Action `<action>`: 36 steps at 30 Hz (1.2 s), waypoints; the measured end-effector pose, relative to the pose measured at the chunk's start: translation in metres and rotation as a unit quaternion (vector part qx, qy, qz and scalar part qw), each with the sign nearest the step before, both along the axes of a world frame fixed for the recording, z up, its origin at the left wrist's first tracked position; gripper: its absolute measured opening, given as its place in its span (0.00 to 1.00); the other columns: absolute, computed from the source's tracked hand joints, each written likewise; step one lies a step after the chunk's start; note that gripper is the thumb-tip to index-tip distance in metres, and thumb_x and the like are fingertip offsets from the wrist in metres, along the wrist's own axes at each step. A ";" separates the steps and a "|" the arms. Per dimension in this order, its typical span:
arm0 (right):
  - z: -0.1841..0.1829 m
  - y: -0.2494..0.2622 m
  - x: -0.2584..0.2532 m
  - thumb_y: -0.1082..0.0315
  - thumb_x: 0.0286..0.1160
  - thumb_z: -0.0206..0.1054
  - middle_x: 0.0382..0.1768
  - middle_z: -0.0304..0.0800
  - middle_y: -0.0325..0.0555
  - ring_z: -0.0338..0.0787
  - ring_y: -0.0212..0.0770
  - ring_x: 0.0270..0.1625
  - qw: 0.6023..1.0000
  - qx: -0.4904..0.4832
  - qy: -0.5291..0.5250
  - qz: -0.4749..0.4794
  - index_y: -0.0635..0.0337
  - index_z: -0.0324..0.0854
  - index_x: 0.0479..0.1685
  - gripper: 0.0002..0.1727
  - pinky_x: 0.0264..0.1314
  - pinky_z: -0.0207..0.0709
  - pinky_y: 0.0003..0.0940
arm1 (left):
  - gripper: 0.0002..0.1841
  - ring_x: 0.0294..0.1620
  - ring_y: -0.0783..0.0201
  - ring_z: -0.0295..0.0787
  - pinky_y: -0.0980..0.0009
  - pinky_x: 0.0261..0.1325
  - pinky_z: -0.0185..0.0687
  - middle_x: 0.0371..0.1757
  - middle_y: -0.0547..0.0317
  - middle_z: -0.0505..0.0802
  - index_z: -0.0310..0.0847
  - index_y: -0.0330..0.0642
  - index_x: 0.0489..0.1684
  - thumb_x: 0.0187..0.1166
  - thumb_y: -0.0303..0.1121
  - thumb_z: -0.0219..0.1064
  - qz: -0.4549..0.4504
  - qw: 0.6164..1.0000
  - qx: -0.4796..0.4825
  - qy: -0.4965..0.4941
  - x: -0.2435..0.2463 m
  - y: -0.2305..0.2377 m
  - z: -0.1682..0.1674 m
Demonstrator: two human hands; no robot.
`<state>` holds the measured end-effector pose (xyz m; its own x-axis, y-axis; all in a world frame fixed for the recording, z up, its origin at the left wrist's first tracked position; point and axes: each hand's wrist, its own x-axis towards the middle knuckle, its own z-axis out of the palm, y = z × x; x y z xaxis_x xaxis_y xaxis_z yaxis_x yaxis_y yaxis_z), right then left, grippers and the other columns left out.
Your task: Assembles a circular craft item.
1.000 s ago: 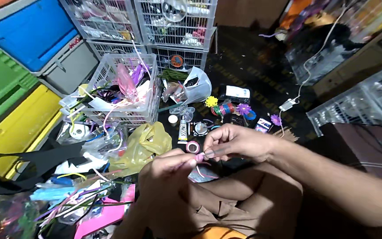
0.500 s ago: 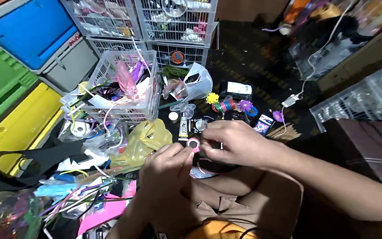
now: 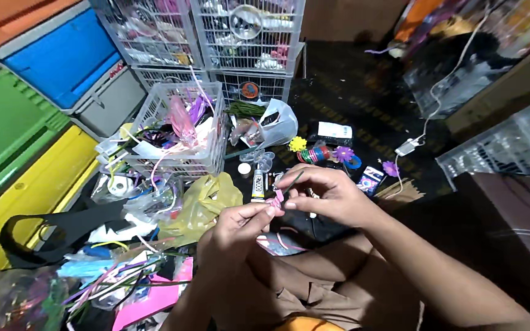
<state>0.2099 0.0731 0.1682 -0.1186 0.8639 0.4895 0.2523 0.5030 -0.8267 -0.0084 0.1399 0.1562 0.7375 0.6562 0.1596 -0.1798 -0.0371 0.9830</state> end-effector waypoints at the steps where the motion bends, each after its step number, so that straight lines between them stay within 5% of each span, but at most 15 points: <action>1: 0.000 0.001 0.001 0.69 0.73 0.74 0.48 0.91 0.35 0.85 0.20 0.43 1.000 0.011 0.003 0.005 0.64 0.89 0.52 0.12 0.45 0.82 0.15 | 0.13 0.22 0.87 0.71 0.89 0.27 0.67 0.25 0.79 0.85 0.93 0.41 0.43 0.85 0.28 0.58 -0.021 1.000 -0.020 -0.001 -0.001 -0.001 0.001; 6: -0.001 0.002 0.004 0.67 0.75 0.73 0.43 0.91 0.35 0.87 0.21 0.43 1.000 0.023 -0.020 0.005 0.63 0.90 0.41 0.07 0.44 0.82 0.15 | 0.13 0.20 0.86 0.69 0.88 0.23 0.63 0.22 0.78 0.83 0.93 0.42 0.43 0.85 0.30 0.58 -0.072 0.993 -0.097 -0.004 -0.002 -0.002 0.000; 8: -0.003 0.001 0.003 0.67 0.75 0.72 0.40 0.92 0.34 0.87 0.20 0.42 0.999 0.029 -0.034 -0.026 0.63 0.90 0.37 0.07 0.44 0.82 0.15 | 0.12 0.22 0.86 0.72 0.88 0.27 0.67 0.25 0.76 0.85 0.93 0.40 0.41 0.84 0.28 0.59 -0.008 0.999 -0.030 0.021 0.001 -0.007 0.002; 10: -0.006 -0.003 0.001 0.67 0.74 0.73 0.36 0.91 0.30 0.84 0.17 0.37 0.998 -0.025 -0.009 -0.055 0.59 0.91 0.36 0.05 0.41 0.80 0.13 | 0.10 0.32 0.87 0.82 0.90 0.38 0.77 0.33 0.71 0.92 0.94 0.38 0.42 0.82 0.28 0.64 0.097 0.982 0.150 0.069 0.005 -0.011 -0.001; 12: -0.004 -0.007 -0.004 0.72 0.73 0.71 0.28 0.90 0.27 0.83 0.17 0.29 0.983 -0.153 0.077 -0.071 0.56 0.91 0.33 0.04 0.35 0.77 0.13 | 0.11 0.32 0.81 0.84 0.87 0.39 0.79 0.32 0.64 0.92 0.96 0.40 0.42 0.81 0.33 0.66 0.203 0.897 0.372 0.125 0.010 -0.012 -0.009; 14: 0.001 -0.008 -0.007 0.74 0.79 0.64 0.24 0.87 0.30 0.78 0.18 0.23 0.926 -0.310 0.212 -0.041 0.57 0.87 0.31 0.09 0.27 0.71 0.12 | 0.13 0.32 0.65 0.89 0.73 0.36 0.83 0.31 0.57 0.93 0.96 0.42 0.42 0.82 0.34 0.63 0.268 0.775 0.546 0.171 0.014 -0.014 -0.015; 16: 0.004 -0.008 -0.007 0.72 0.85 0.56 0.24 0.83 0.32 0.75 0.18 0.20 0.862 -0.411 0.297 -0.007 0.57 0.83 0.32 0.13 0.23 0.69 0.11 | 0.13 0.27 0.56 0.88 0.65 0.27 0.78 0.28 0.56 0.93 0.96 0.44 0.41 0.80 0.34 0.62 0.300 0.692 0.626 0.195 0.019 -0.015 -0.019; 17: 0.004 -0.008 -0.006 0.71 0.86 0.55 0.24 0.83 0.32 0.75 0.19 0.20 0.853 -0.426 0.302 -0.005 0.57 0.83 0.32 0.14 0.22 0.68 0.11 | 0.13 0.26 0.56 0.87 0.65 0.26 0.77 0.27 0.56 0.92 0.96 0.44 0.41 0.80 0.34 0.62 0.301 0.685 0.634 0.197 0.020 -0.015 -0.019; 19: 0.007 -0.011 -0.004 0.71 0.84 0.59 0.25 0.85 0.31 0.76 0.18 0.22 0.905 -0.377 0.196 -0.037 0.57 0.85 0.35 0.11 0.26 0.70 0.11 | 0.13 0.28 0.60 0.89 0.67 0.29 0.81 0.29 0.56 0.93 0.96 0.43 0.41 0.81 0.34 0.62 0.268 0.739 0.589 0.190 0.017 -0.014 -0.018; 21: 0.006 -0.015 0.004 0.66 0.79 0.68 0.31 0.88 0.27 0.80 0.17 0.28 0.970 -0.230 -0.008 -0.077 0.54 0.88 0.40 0.05 0.32 0.74 0.13 | 0.13 0.30 0.71 0.88 0.75 0.35 0.83 0.31 0.60 0.92 0.96 0.45 0.41 0.82 0.37 0.63 0.200 0.844 0.459 0.190 0.011 -0.009 -0.014; 24: 0.004 -0.015 0.017 0.59 0.78 0.70 0.46 0.91 0.37 0.88 0.23 0.47 0.963 0.013 -0.256 -0.081 0.57 0.91 0.52 0.13 0.51 0.83 0.18 | 0.13 0.37 0.86 0.85 0.87 0.43 0.80 0.36 0.68 0.92 0.96 0.44 0.43 0.83 0.36 0.64 0.096 0.939 0.277 0.179 0.002 0.004 -0.004; 26: 0.004 -0.013 0.018 0.61 0.81 0.67 0.47 0.93 0.43 0.90 0.35 0.54 0.925 0.126 -0.352 -0.069 0.58 0.92 0.51 0.13 0.60 0.83 0.29 | 0.12 0.40 0.87 0.86 0.88 0.47 0.81 0.38 0.70 0.94 0.94 0.41 0.41 0.83 0.34 0.63 0.039 0.964 0.213 0.153 -0.002 0.009 0.001; 31: 0.003 -0.012 0.015 0.68 0.84 0.64 0.36 0.92 0.45 0.89 0.44 0.41 0.865 0.244 -0.435 -0.057 0.58 0.92 0.44 0.10 0.42 0.80 0.37 | 0.10 0.31 0.88 0.81 0.88 0.37 0.77 0.32 0.76 0.92 0.93 0.40 0.39 0.82 0.29 0.63 -0.060 0.987 0.084 0.125 -0.004 0.013 0.001; 34: -0.001 -0.015 0.010 0.68 0.84 0.63 0.34 0.92 0.45 0.89 0.44 0.39 0.862 0.240 -0.444 -0.056 0.59 0.91 0.42 0.10 0.40 0.78 0.37 | 0.10 0.28 0.89 0.79 0.89 0.33 0.74 0.30 0.77 0.91 0.93 0.42 0.38 0.83 0.29 0.64 -0.080 0.986 0.059 0.135 -0.007 0.014 -0.002; 36: -0.009 -0.017 0.004 0.66 0.84 0.62 0.35 0.93 0.43 0.90 0.41 0.41 0.888 0.197 -0.412 -0.059 0.58 0.92 0.42 0.12 0.44 0.81 0.35 | 0.10 0.34 0.90 0.82 0.90 0.39 0.77 0.34 0.76 0.93 0.94 0.43 0.41 0.83 0.34 0.65 -0.055 0.975 0.127 0.173 -0.012 0.012 -0.005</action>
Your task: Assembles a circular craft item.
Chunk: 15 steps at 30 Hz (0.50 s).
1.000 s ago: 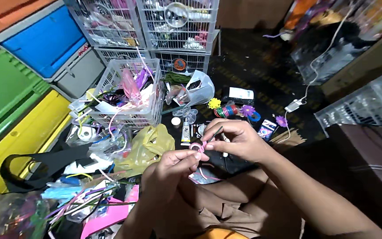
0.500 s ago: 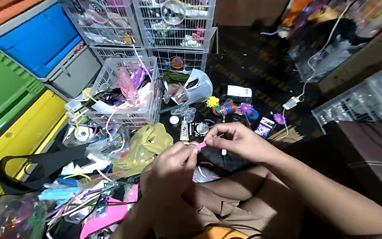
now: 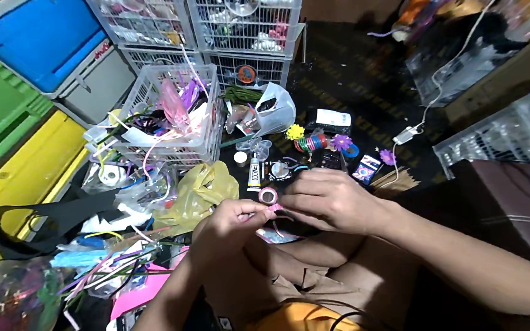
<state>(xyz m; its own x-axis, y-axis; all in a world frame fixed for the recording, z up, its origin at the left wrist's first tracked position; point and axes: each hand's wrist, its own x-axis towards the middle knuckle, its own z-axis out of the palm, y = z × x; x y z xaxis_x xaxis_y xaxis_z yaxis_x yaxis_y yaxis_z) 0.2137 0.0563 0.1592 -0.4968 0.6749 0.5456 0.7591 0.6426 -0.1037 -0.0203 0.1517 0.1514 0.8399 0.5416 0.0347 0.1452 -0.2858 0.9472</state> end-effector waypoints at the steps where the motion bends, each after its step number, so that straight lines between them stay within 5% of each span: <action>1: -0.005 -0.001 -0.004 0.65 0.84 0.61 0.36 0.93 0.42 0.90 0.39 0.43 0.999 -0.032 0.036 -0.005 0.58 0.93 0.43 0.14 0.48 0.82 0.33 | 0.12 0.38 0.89 0.83 0.88 0.44 0.78 0.37 0.74 0.93 0.95 0.44 0.44 0.84 0.38 0.65 0.012 0.997 0.069 0.012 -0.003 -0.001 -0.005; 4: -0.020 -0.002 -0.011 0.63 0.85 0.61 0.40 0.95 0.42 0.92 0.33 0.48 0.975 -0.147 0.165 -0.012 0.59 0.94 0.45 0.15 0.55 0.84 0.29 | 0.16 0.32 0.79 0.82 0.81 0.37 0.78 0.32 0.66 0.90 0.96 0.46 0.44 0.85 0.42 0.61 0.055 0.959 0.279 0.018 -0.010 -0.006 -0.023; 7: -0.024 -0.003 -0.018 0.63 0.81 0.66 0.35 0.94 0.40 0.87 0.24 0.37 0.925 -0.276 0.257 -0.039 0.60 0.94 0.41 0.13 0.43 0.79 0.21 | 0.15 0.34 0.65 0.88 0.65 0.37 0.85 0.33 0.61 0.91 0.95 0.49 0.44 0.86 0.41 0.60 0.076 0.911 0.405 0.024 -0.016 -0.012 -0.036; 9: -0.025 -0.004 -0.019 0.64 0.81 0.68 0.29 0.89 0.36 0.80 0.17 0.30 0.854 -0.399 0.330 -0.040 0.63 0.92 0.40 0.12 0.36 0.73 0.14 | 0.14 0.34 0.57 0.91 0.61 0.35 0.85 0.35 0.55 0.93 0.96 0.48 0.46 0.84 0.35 0.60 0.071 0.866 0.494 0.013 -0.018 -0.014 -0.043; 12: -0.035 -0.003 -0.016 0.72 0.80 0.64 0.27 0.89 0.32 0.82 0.19 0.26 0.705 -0.552 0.444 -0.031 0.64 0.89 0.37 0.09 0.31 0.75 0.17 | 0.13 0.30 0.54 0.88 0.61 0.30 0.80 0.37 0.55 0.95 0.95 0.45 0.46 0.81 0.28 0.61 0.028 0.801 0.598 -0.011 -0.018 -0.011 -0.049; 15: -0.038 -0.003 -0.013 0.73 0.81 0.62 0.25 0.88 0.31 0.80 0.19 0.24 0.661 -0.591 0.461 -0.037 0.63 0.88 0.36 0.10 0.27 0.72 0.16 | 0.11 0.29 0.54 0.87 0.62 0.29 0.79 0.36 0.55 0.95 0.94 0.43 0.45 0.81 0.28 0.62 0.010 0.796 0.605 -0.020 -0.013 -0.008 -0.054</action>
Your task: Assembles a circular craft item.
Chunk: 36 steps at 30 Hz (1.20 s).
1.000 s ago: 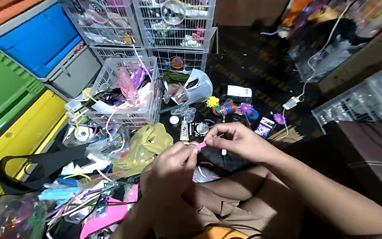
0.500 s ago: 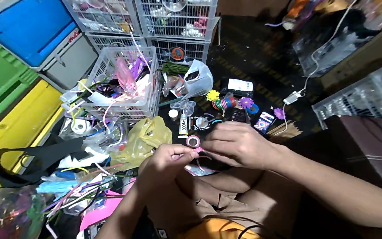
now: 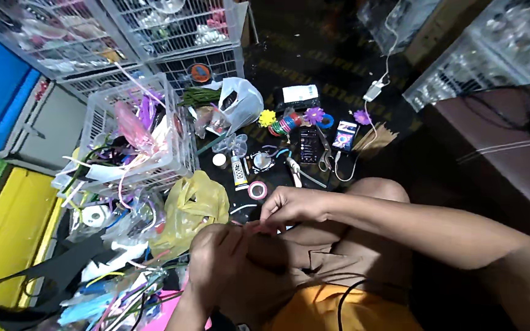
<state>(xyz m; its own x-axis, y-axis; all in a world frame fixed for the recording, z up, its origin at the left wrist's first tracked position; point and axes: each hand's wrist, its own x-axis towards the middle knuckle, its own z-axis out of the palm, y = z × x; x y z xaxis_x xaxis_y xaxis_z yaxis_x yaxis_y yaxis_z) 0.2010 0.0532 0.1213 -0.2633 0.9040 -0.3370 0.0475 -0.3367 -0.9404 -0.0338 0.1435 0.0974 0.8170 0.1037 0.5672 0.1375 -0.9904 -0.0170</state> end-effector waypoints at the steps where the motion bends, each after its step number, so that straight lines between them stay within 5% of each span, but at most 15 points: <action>1: 0.004 0.001 0.001 0.72 0.82 0.63 0.24 0.87 0.30 0.79 0.18 0.23 1.000 0.018 -0.018 -0.007 0.63 0.89 0.37 0.10 0.27 0.71 0.15 | 0.12 0.29 0.54 0.88 0.61 0.28 0.81 0.34 0.53 0.93 0.94 0.43 0.45 0.82 0.29 0.61 0.013 0.999 -0.039 -0.006 0.003 0.000 -0.002; 3: 0.016 0.006 0.003 0.67 0.86 0.62 0.27 0.86 0.32 0.79 0.19 0.27 0.988 0.107 -0.099 -0.048 0.64 0.89 0.40 0.12 0.33 0.74 0.16 | 0.14 0.30 0.62 0.87 0.64 0.31 0.84 0.32 0.57 0.90 0.91 0.43 0.44 0.87 0.36 0.57 0.052 0.978 -0.201 0.002 0.011 -0.001 0.006; 5: 0.027 0.012 0.006 0.64 0.86 0.63 0.33 0.89 0.40 0.84 0.27 0.32 0.954 0.219 -0.163 -0.127 0.65 0.89 0.46 0.13 0.38 0.80 0.25 | 0.14 0.32 0.77 0.82 0.78 0.38 0.80 0.35 0.63 0.90 0.89 0.38 0.48 0.89 0.35 0.57 0.049 0.916 -0.398 -0.017 0.021 0.004 0.026; 8: 0.040 0.020 -0.001 0.61 0.91 0.57 0.37 0.90 0.40 0.88 0.29 0.35 0.936 0.251 -0.099 -0.225 0.62 0.85 0.57 0.15 0.40 0.85 0.25 | 0.12 0.23 0.81 0.75 0.84 0.29 0.74 0.26 0.73 0.82 0.83 0.44 0.52 0.91 0.32 0.51 0.039 0.738 -0.659 -0.139 0.041 0.026 0.065; 11: 0.037 0.021 -0.026 0.62 0.89 0.58 0.42 0.92 0.43 0.92 0.32 0.43 0.956 0.210 -0.060 -0.194 0.63 0.83 0.63 0.17 0.52 0.88 0.31 | 0.13 0.24 0.78 0.76 0.82 0.31 0.77 0.26 0.74 0.80 0.78 0.54 0.55 0.94 0.38 0.45 -0.051 0.604 -0.751 -0.263 0.058 0.051 0.095; 15: 0.029 0.023 -0.051 0.61 0.91 0.57 0.46 0.93 0.43 0.92 0.28 0.49 0.972 0.160 -0.012 -0.174 0.65 0.81 0.66 0.18 0.59 0.85 0.27 | 0.13 0.29 0.73 0.81 0.77 0.39 0.82 0.30 0.70 0.81 0.77 0.54 0.53 0.94 0.37 0.43 -0.102 0.513 -0.783 -0.336 0.078 0.054 0.101; 17: 0.027 0.025 -0.054 0.64 0.91 0.56 0.38 0.92 0.40 0.90 0.26 0.37 0.961 0.155 -0.017 -0.230 0.64 0.83 0.60 0.15 0.46 0.85 0.23 | 0.14 0.30 0.72 0.81 0.77 0.39 0.81 0.32 0.67 0.81 0.76 0.51 0.54 0.95 0.36 0.42 -0.088 0.495 -0.788 -0.356 0.085 0.047 0.094; 20: 0.018 0.025 -0.050 0.63 0.91 0.57 0.29 0.86 0.33 0.78 0.22 0.24 0.941 0.171 -0.103 -0.275 0.58 0.85 0.59 0.14 0.29 0.73 0.19 | 0.13 0.31 0.71 0.83 0.76 0.40 0.84 0.33 0.66 0.83 0.77 0.50 0.58 0.95 0.38 0.44 -0.041 0.495 -0.769 -0.403 0.085 0.042 0.081; 23: 0.005 0.022 -0.048 0.61 0.89 0.59 0.30 0.87 0.36 0.81 0.24 0.29 0.908 0.233 -0.202 -0.282 0.56 0.88 0.58 0.14 0.36 0.76 0.23 | 0.15 0.36 0.72 0.89 0.75 0.44 0.88 0.37 0.67 0.88 0.80 0.49 0.55 0.95 0.41 0.47 0.040 0.525 -0.721 -0.451 0.083 0.041 0.073; 28: -0.020 0.021 -0.055 0.62 0.85 0.61 0.39 0.95 0.48 0.94 0.43 0.39 0.809 0.365 -0.340 -0.312 0.60 0.92 0.49 0.15 0.43 0.87 0.43 | 0.14 0.40 0.71 0.92 0.74 0.48 0.89 0.40 0.66 0.92 0.85 0.46 0.54 0.94 0.39 0.53 0.094 0.532 -0.704 -0.461 0.079 0.032 0.057; 36: -0.026 0.012 -0.067 0.64 0.84 0.60 0.44 0.97 0.47 0.95 0.37 0.46 0.818 0.374 -0.329 -0.287 0.61 0.92 0.50 0.15 0.52 0.88 0.33 | 0.13 0.31 0.69 0.92 0.70 0.42 0.93 0.31 0.65 0.91 0.80 0.40 0.58 0.94 0.31 0.48 0.128 0.584 -0.657 -0.460 0.066 0.024 0.037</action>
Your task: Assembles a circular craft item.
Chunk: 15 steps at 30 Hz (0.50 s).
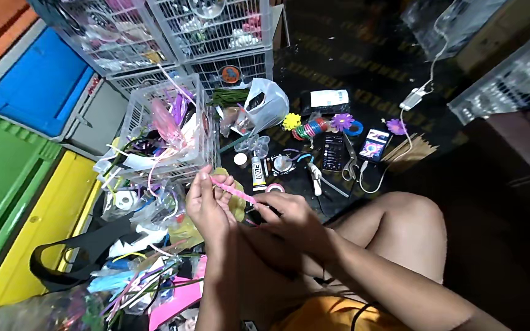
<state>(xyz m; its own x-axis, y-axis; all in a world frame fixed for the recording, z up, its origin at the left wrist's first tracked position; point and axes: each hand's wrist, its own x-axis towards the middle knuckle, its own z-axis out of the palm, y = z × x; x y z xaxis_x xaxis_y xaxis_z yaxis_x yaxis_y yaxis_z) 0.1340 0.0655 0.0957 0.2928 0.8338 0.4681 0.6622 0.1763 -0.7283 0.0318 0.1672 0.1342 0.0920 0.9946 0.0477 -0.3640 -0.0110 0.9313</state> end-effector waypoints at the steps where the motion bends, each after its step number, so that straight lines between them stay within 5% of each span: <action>1: -0.003 -0.002 -0.001 0.65 0.85 0.59 0.44 0.97 0.48 0.95 0.37 0.47 1.000 0.012 -0.001 0.010 0.63 0.92 0.52 0.16 0.54 0.87 0.32 | 0.14 0.30 0.68 0.92 0.69 0.42 0.93 0.30 0.66 0.89 0.80 0.41 0.57 0.95 0.32 0.47 -0.004 1.000 -0.007 -0.001 -0.001 -0.001 -0.002; 6: -0.020 -0.007 -0.004 0.67 0.88 0.58 0.41 0.96 0.48 0.94 0.33 0.44 0.997 0.056 0.027 0.044 0.67 0.91 0.50 0.16 0.55 0.86 0.26 | 0.14 0.26 0.71 0.89 0.72 0.38 0.92 0.26 0.68 0.87 0.79 0.43 0.52 0.95 0.32 0.45 -0.010 0.997 -0.077 -0.016 -0.002 -0.005 -0.008; 9: -0.014 -0.012 -0.004 0.65 0.87 0.59 0.35 0.94 0.41 0.90 0.24 0.37 0.980 -0.014 0.185 0.066 0.64 0.91 0.48 0.15 0.45 0.84 0.20 | 0.14 0.24 0.73 0.86 0.75 0.35 0.90 0.26 0.69 0.84 0.78 0.45 0.51 0.95 0.32 0.43 -0.036 0.994 -0.090 -0.042 -0.002 -0.005 -0.011; 13: -0.001 -0.011 0.004 0.66 0.88 0.59 0.27 0.85 0.30 0.76 0.19 0.23 0.861 -0.135 0.469 0.142 0.61 0.87 0.45 0.12 0.25 0.68 0.14 | 0.17 0.24 0.76 0.84 0.79 0.34 0.87 0.25 0.72 0.83 0.77 0.51 0.49 0.95 0.33 0.38 -0.122 0.978 -0.078 -0.149 -0.004 -0.002 -0.020; 15: -0.003 -0.010 0.006 0.66 0.89 0.55 0.26 0.83 0.30 0.75 0.20 0.22 0.807 -0.159 0.539 0.181 0.60 0.86 0.45 0.13 0.23 0.66 0.14 | 0.18 0.25 0.75 0.85 0.78 0.36 0.88 0.25 0.72 0.84 0.79 0.52 0.46 0.95 0.35 0.39 -0.158 0.963 -0.078 -0.204 -0.003 0.000 -0.025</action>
